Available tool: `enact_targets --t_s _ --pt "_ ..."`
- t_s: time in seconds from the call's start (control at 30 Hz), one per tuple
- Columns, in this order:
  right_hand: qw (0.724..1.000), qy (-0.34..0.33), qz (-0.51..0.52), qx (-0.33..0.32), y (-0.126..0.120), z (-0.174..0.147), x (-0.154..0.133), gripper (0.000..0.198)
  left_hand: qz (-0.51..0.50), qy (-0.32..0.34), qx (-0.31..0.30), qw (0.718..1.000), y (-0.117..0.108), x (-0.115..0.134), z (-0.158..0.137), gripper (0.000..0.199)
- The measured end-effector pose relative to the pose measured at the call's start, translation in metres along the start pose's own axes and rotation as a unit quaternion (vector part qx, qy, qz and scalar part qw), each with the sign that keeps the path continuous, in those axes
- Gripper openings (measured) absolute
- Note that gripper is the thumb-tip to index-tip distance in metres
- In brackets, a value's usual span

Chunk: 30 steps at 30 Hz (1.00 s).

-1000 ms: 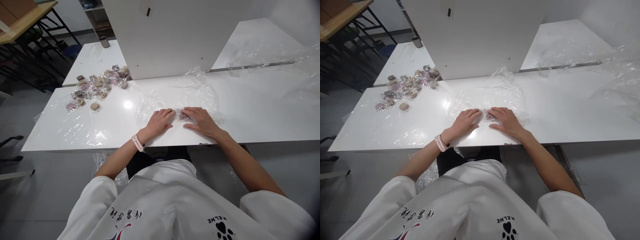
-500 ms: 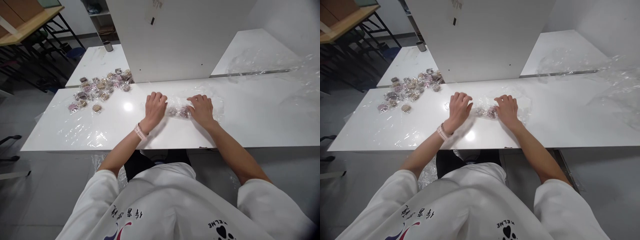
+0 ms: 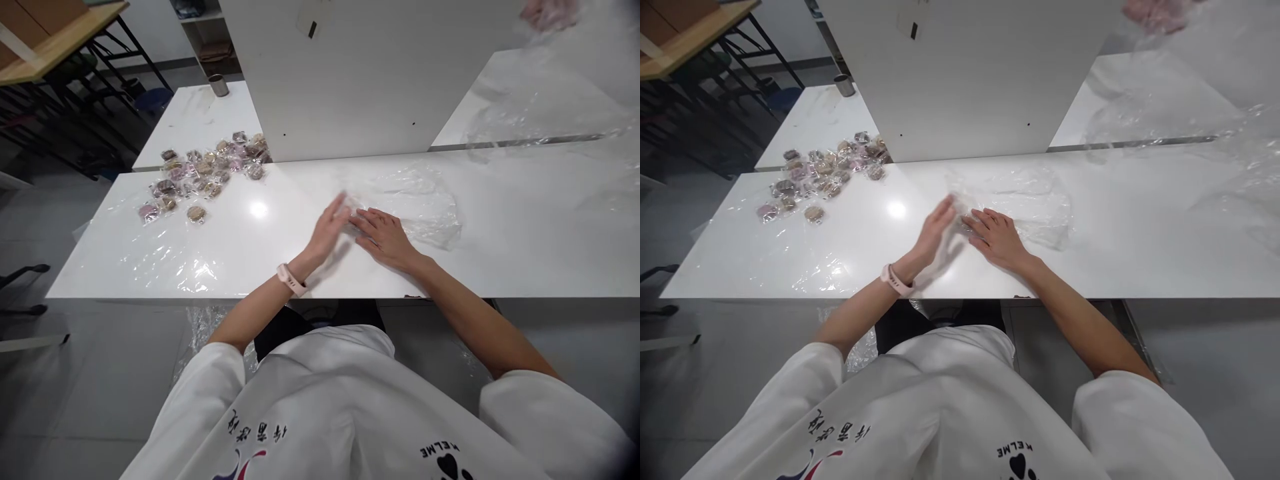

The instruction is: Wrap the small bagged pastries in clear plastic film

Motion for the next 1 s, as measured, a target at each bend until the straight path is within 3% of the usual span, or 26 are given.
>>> enact_targets --t_s 0.13,0.23,0.3,0.4,0.47,0.53,0.6,0.7,0.8,0.9,1.0 --pt "0.999 0.000 0.023 0.027 0.002 -0.003 -0.004 0.048 0.242 0.133 -0.097 0.956 0.037 -0.002 0.005 0.050" --pt "0.995 0.020 0.027 0.090 -0.005 -0.026 -0.020 0.042 0.321 0.177 -0.101 0.925 0.046 -0.012 0.004 0.053" --pt "0.984 0.074 0.005 0.161 -0.014 -0.058 -0.032 0.035 0.342 0.185 -0.087 0.917 0.048 -0.016 0.005 0.051" --pt "0.942 0.223 -0.090 0.235 -0.028 -0.114 -0.037 0.030 0.363 0.179 -0.066 0.912 0.051 -0.015 0.009 0.044" --pt "0.917 0.302 -0.144 0.217 -0.034 -0.138 -0.031 0.035 0.371 0.176 -0.061 0.910 0.053 -0.012 0.013 0.040" --pt "0.918 0.320 -0.142 0.185 -0.036 -0.140 -0.021 0.042 0.375 0.180 -0.052 0.908 0.054 -0.008 0.015 0.036" --pt "0.938 0.280 -0.087 0.186 -0.037 -0.119 -0.012 0.046 0.378 0.188 -0.028 0.906 0.055 -0.006 0.015 0.033" --pt "0.964 0.154 0.019 0.215 -0.037 -0.066 -0.011 0.046 0.385 0.198 0.009 0.901 0.056 -0.006 0.016 0.028" --pt "0.982 0.043 0.083 0.166 -0.031 -0.024 -0.018 0.043 0.389 0.187 -0.008 0.902 0.055 -0.010 0.017 0.026" --pt "0.990 -0.009 0.106 0.091 -0.022 -0.012 -0.017 0.049 0.350 0.184 -0.045 0.918 0.047 -0.013 0.015 0.023" --pt "0.990 -0.035 0.124 0.053 -0.017 -0.016 -0.005 0.063 0.308 0.211 -0.033 0.927 0.028 -0.013 0.007 0.013"
Point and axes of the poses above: each hand's wrist, its own z-axis towards the middle knuckle, its own y-axis out of the palm, x = y × z, the point moved 2 cm from there along z, towards the middle knuckle, and after that the axes turned 7 degrees about -y, right-handed, at the moved point
